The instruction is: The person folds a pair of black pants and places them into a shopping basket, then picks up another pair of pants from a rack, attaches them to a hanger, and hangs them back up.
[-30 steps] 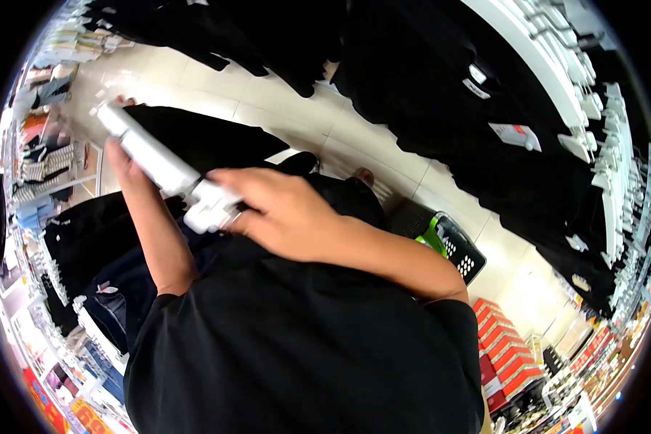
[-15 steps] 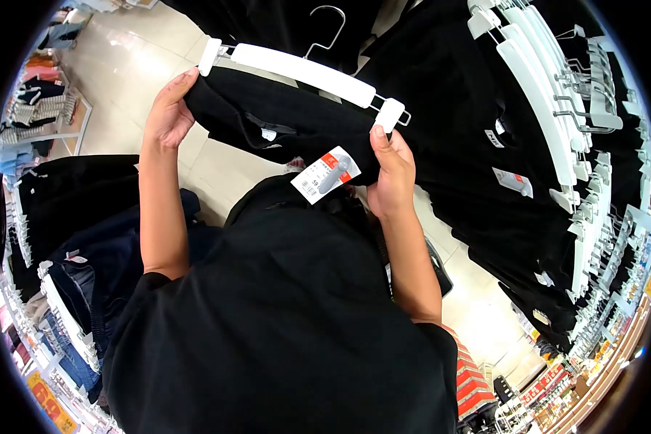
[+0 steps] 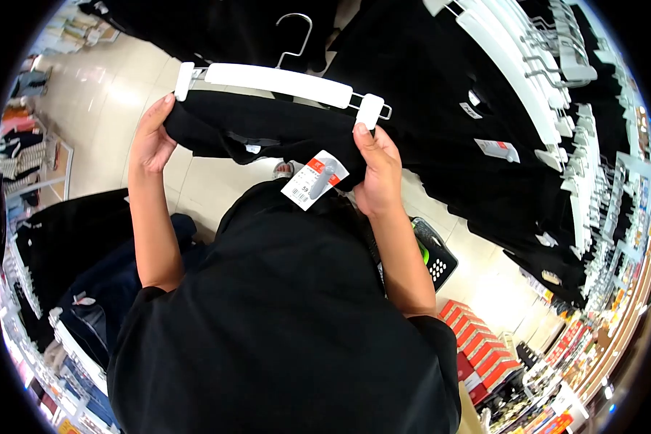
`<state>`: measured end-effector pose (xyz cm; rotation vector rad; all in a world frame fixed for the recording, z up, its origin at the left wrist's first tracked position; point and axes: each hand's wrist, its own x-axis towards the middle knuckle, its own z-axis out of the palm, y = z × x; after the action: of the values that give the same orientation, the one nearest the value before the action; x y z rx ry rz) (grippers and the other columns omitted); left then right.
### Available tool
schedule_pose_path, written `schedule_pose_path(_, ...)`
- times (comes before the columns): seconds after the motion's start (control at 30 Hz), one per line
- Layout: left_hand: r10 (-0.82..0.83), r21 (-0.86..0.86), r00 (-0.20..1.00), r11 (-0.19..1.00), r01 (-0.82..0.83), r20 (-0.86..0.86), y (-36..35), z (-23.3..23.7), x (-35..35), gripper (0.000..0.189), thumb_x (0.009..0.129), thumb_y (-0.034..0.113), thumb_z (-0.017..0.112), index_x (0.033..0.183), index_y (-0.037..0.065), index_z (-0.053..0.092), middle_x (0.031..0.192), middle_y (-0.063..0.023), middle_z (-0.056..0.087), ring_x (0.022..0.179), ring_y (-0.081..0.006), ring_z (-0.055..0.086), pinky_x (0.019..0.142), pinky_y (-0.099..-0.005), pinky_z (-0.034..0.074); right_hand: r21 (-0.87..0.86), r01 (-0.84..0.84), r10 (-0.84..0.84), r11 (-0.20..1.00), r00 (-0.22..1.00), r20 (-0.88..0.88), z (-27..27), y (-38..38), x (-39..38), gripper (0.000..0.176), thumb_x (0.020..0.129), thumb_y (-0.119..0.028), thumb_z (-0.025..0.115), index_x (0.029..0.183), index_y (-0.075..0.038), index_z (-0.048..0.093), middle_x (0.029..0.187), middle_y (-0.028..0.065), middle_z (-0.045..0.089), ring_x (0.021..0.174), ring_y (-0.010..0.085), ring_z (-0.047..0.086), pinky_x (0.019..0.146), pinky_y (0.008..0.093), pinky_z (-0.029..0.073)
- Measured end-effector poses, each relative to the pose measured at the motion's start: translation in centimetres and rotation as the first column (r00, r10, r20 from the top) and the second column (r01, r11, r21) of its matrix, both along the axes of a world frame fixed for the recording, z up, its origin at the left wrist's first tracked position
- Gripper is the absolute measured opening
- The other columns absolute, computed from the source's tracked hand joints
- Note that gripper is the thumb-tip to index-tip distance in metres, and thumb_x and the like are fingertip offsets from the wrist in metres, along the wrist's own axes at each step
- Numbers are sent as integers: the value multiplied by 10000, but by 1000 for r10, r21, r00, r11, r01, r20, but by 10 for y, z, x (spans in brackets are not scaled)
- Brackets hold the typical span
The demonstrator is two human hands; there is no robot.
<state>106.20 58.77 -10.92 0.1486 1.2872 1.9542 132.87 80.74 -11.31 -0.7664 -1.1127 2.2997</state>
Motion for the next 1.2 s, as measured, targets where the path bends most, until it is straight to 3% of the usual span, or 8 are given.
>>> schedule_pose_path(0.2, -127, 31, 992, 991, 128, -27, 14, 2, -7, 413, 884, 176, 614, 1191, -76, 499, 1101, -128, 605, 1018, -174, 589, 910, -304, 462, -48, 74, -76, 996, 996, -42, 2, -4, 8, 253, 932, -184, 544, 1111, -7, 559, 1022, 32, 630, 919, 98, 579, 851, 247, 445)
schedule_pose_path(0.33, -180, 67, 969, 979, 193, -167, 26, -3, -11, 524, 867, 205, 644, 1259, -72, 435, 1205, -137, 542, 1111, -231, 537, 981, -357, 411, 172, 158, -160, 972, 987, -2, -13, -7, 23, 325, 935, -236, 557, 1178, -22, 530, 1027, -13, 556, 957, 70, 487, 911, 240, 376)
schedule_pose_path(0.47, -295, 151, 926, 930, 335, -236, 46, 0, -17, 624, 784, 220, 743, 1254, -64, 446, 1224, -132, 535, 1138, -235, 523, 1004, -370, 397, 227, 182, -191, 957, 981, 19, -27, -3, 42, 361, 913, -350, 585, 1093, -39, 546, 815, -81, 443, 746, 29, 369, 686, 181, 332)
schedule_pose_path(0.6, -348, 239, 899, 879, 412, -267, 79, 8, -20, 593, 735, 196, 784, 1214, -21, 510, 1166, -94, 587, 1091, -219, 555, 979, -358, 420, 314, 309, -320, 898, 947, -17, -20, 6, 55, 399, 901, -382, 591, 1104, -42, 541, 865, -64, 464, 789, 42, 387, 724, 200, 349)
schedule_pose_path(0.67, -370, 286, 885, 848, 446, -284, 103, 17, -10, 569, 727, 187, 789, 1195, -9, 532, 1146, -79, 601, 1062, -193, 566, 966, -336, 425, 320, 440, -419, 839, 898, -134, -9, 14, 63, 413, 914, -341, 579, 1178, -31, 504, 1089, -10, 545, 991, 78, 471, 895, 238, 372)
schedule_pose_path(0.77, -405, 312, 831, 790, 528, -381, 143, 37, 16, 586, 725, 233, 785, 1206, 23, 525, 1137, -68, 604, 1057, -200, 574, 956, -351, 447, 279, 648, -589, 709, 761, -271, 18, 38, 76, 432, 926, -292, 565, 1249, -18, 476, 1149, 20, 556, 1046, 100, 493, 928, 254, 376)
schedule_pose_path(0.93, -387, 287, 799, 787, 546, -460, 194, 75, 45, 652, 697, 253, 808, 1219, -21, 528, 1113, -59, 617, 1001, -163, 585, 923, -295, 447, 316, 762, -687, 565, 647, -331, 42, 77, 96, 399, 925, -340, 564, 1159, -19, 538, 951, -56, 539, 763, 12, 385, 726, 165, 311)
schedule_pose_path(1.2, -407, 243, 830, 822, 515, -381, 219, 80, 65, 550, 755, 128, 765, 1222, -47, 531, 1084, -49, 619, 972, -104, 561, 890, -233, 409, 312, 740, -672, 596, 672, -311, 39, 109, 103, 372, 928, -346, 556, 1117, -26, 547, 946, -40, 549, 812, 36, 422, 778, 192, 327)
